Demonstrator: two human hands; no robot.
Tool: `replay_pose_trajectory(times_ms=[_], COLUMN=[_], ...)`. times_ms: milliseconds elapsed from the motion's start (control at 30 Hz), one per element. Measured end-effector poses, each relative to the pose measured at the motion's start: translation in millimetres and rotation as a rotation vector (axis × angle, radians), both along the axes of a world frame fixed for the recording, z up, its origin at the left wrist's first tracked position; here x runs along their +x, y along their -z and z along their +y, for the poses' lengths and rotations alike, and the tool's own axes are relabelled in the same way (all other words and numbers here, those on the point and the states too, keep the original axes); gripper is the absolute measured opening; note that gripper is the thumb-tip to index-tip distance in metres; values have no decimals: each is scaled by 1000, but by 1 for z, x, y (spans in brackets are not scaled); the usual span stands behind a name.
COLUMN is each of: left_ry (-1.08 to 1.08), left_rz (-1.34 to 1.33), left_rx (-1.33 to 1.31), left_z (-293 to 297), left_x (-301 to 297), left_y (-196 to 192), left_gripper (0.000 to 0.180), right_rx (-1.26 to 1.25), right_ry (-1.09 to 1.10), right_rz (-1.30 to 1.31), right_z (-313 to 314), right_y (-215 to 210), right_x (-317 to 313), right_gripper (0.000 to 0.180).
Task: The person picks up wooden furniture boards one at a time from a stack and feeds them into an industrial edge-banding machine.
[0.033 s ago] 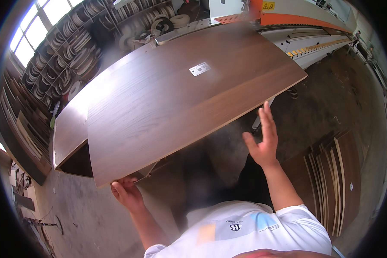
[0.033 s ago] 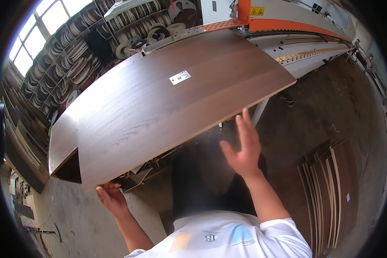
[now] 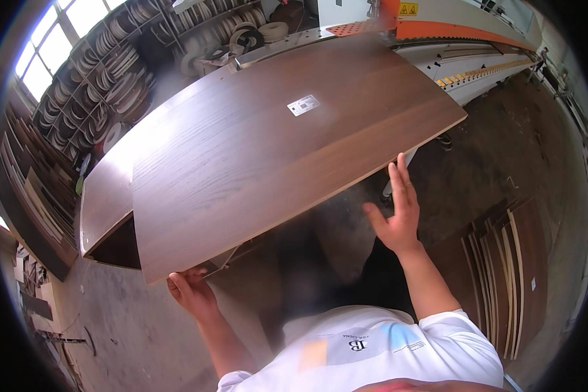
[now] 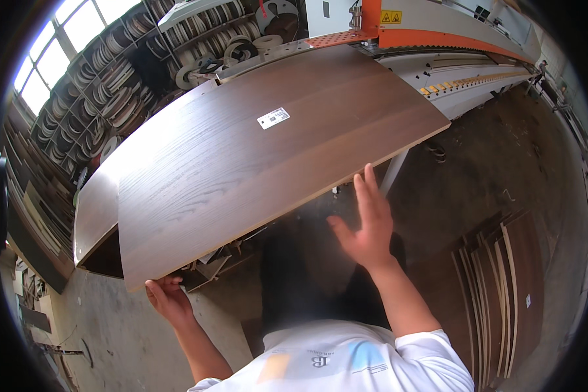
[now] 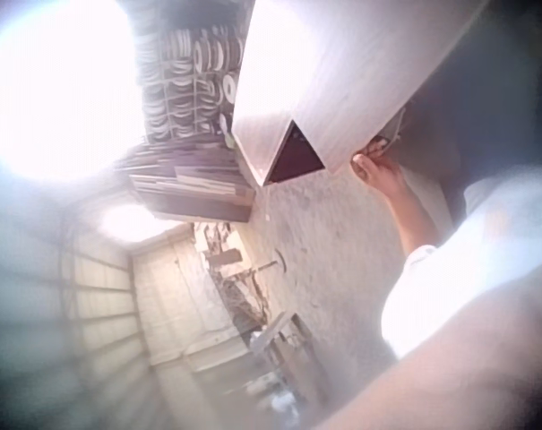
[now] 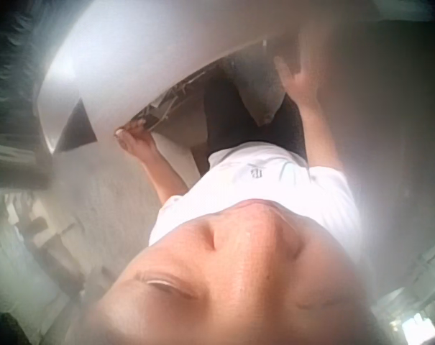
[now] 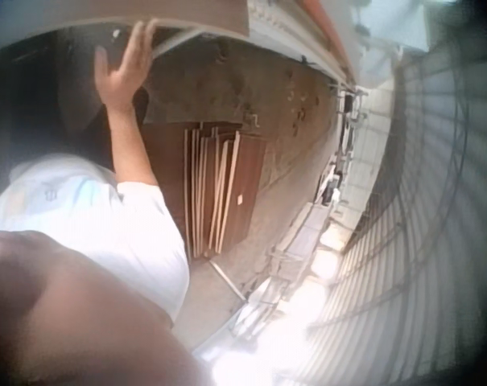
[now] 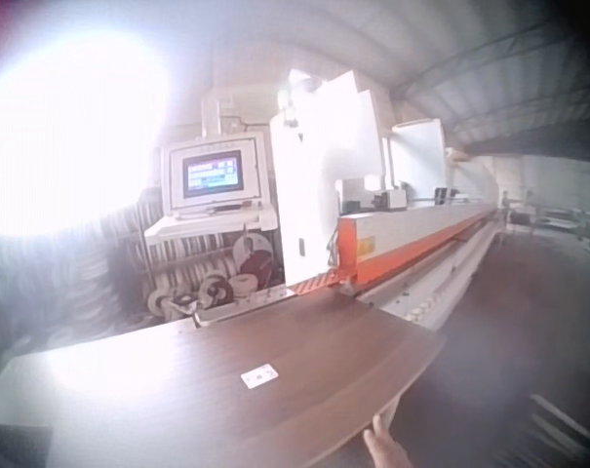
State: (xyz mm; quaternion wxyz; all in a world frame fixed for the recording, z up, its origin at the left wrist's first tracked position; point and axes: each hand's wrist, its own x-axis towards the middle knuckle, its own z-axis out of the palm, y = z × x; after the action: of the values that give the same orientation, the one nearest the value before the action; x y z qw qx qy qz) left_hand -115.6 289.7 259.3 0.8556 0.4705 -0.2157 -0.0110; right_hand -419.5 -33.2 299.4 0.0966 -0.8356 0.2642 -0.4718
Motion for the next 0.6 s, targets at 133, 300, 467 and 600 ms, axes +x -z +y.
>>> replay_pose_trajectory(times_ms=[133, 300, 467, 600], left_ry=[-37, -49, 49, 79], left_rz=[-56, -27, -19, -10], left_rx=[63, 144, 144, 256], left_z=[-3, -17, -21, -38], left_x=[6, -8, -11, -27], left_y=[5, -10, -8, -19], left_gripper=[37, 41, 44, 47], right_rx=[-44, -60, -11, 116], right_ry=[21, 92, 142, 221], right_rz=[83, 183, 190, 216], right_z=[-2, -8, -16, -33], right_y=[-3, -7, -11, -10], right_x=[15, 19, 16, 7], right_gripper=[99, 111, 120, 124])
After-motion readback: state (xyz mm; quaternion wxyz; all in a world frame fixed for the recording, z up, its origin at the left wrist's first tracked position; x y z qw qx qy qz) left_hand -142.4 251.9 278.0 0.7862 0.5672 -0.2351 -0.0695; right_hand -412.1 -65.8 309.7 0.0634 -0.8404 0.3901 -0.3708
